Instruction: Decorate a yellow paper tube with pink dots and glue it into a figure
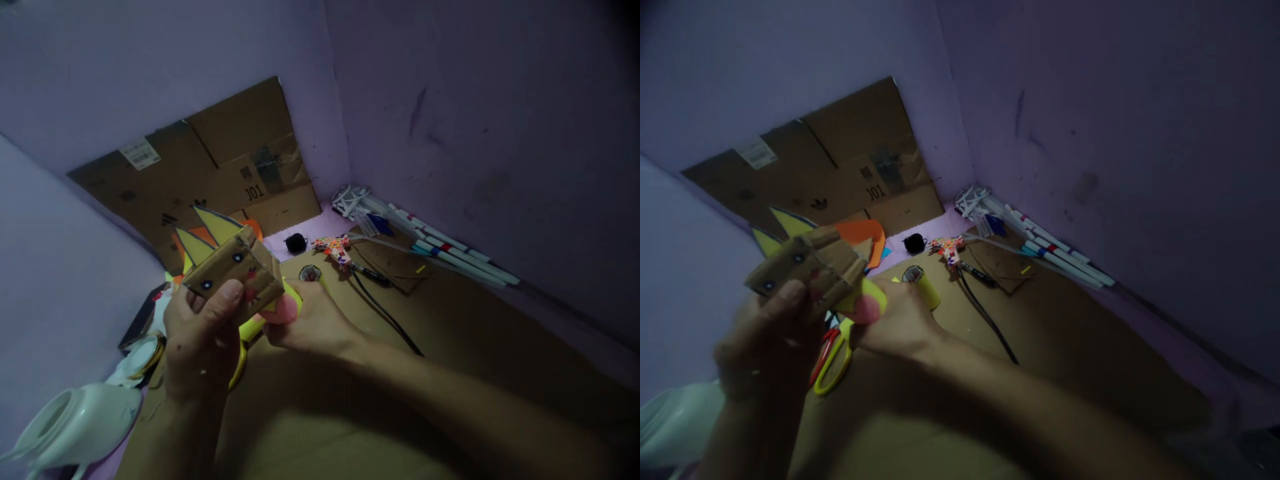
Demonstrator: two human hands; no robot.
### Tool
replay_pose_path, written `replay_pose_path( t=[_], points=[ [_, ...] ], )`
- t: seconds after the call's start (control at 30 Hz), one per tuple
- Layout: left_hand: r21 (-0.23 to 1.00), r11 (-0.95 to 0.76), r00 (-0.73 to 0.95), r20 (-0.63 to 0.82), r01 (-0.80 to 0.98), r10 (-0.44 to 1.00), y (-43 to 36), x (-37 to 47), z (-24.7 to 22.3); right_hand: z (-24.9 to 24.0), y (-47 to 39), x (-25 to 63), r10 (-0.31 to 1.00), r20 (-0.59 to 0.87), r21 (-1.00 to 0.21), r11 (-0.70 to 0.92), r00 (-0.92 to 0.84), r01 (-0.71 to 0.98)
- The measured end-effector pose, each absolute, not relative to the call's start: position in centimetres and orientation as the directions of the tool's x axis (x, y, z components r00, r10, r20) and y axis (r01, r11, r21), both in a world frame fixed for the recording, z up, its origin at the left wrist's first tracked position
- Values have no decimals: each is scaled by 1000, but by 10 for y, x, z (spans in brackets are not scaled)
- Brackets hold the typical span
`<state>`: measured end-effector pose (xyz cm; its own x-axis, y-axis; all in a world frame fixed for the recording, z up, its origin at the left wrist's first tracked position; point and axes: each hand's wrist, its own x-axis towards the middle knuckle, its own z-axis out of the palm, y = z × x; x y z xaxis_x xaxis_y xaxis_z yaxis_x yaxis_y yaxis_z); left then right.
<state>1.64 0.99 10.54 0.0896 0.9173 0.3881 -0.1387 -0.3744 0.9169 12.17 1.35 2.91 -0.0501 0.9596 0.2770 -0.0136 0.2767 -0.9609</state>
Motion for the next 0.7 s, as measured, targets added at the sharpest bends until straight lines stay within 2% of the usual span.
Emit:
replay_pose_path(
  t=[0.23,0.5,0.7],
  points=[
    [916,-342,49,360,-210,932,6,18,105,31,14,120,960,278,-961,278,-29,-15],
    [942,-306,42,314,-136,948,11,8,101,35,12,119,954,299,-946,294,-18,-139],
    [949,-295,71,303,-110,950,15,3,99,39,10,120,968,249,-963,245,-21,-109]
  ],
)
